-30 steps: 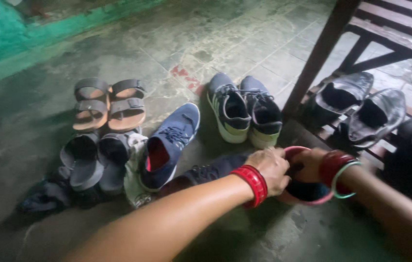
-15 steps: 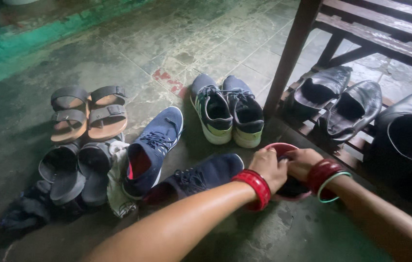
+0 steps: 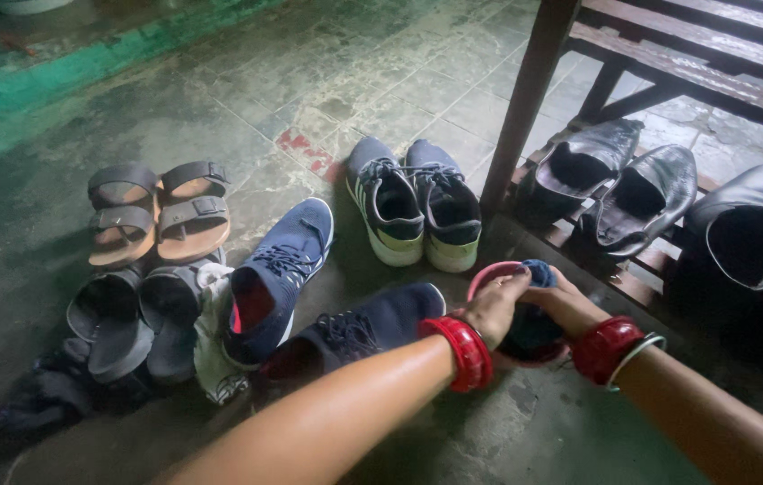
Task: The person wipes a pair of blue sneakers with a cloth, dipping the cloth into a pink bucket of water as needed. After cleaning, the person places the sneakers on a wooden shoe rack.
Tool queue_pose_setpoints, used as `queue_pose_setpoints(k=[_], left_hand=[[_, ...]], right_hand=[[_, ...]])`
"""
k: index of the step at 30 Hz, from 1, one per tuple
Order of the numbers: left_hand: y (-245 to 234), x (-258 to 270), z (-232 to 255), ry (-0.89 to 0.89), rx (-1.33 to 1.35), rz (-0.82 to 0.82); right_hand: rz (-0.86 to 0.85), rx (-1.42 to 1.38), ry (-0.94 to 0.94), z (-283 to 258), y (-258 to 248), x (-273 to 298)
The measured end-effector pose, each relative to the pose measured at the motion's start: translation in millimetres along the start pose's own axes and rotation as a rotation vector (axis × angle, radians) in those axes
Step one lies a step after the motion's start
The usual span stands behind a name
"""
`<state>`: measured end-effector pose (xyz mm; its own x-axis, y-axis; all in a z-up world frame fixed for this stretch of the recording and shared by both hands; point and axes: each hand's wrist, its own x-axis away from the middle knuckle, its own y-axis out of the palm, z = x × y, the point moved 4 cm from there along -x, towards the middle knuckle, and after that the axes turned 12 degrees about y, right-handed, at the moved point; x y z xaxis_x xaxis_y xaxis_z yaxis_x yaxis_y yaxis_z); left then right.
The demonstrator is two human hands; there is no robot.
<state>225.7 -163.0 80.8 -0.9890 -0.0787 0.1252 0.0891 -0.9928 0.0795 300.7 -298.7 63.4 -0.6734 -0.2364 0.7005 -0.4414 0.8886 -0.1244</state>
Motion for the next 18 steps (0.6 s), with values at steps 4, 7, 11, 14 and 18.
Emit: queue_pose_setpoints(k=[4,7,11,14,18], left_hand=[[-3.5,6.5,14.9,0.065,-0.368,0.086],[0.8,22.7,29.2,0.081,-0.426,0.424],[-16.6,28.5,44.5,0.192,-0.559,0.503],[-26.7,31.7,32.5,0.117,-0.513,0.402],[-28.3,33.0,18.5,0.188,-0.548,0.390]], right_hand=[[-0.156,-0.143,-0.169,-15.5,20.1,5.4],[-0.111,-0.159,-0.088,-21.0,26.9,7.7],[0.245,0.441,-0.133,-32.9,23.9,21.7],[0.310,0.631,-0.401,-40.6,29.1,36.1],[0.436,0.709,-0.477,-46.5,30.2,45.7]])
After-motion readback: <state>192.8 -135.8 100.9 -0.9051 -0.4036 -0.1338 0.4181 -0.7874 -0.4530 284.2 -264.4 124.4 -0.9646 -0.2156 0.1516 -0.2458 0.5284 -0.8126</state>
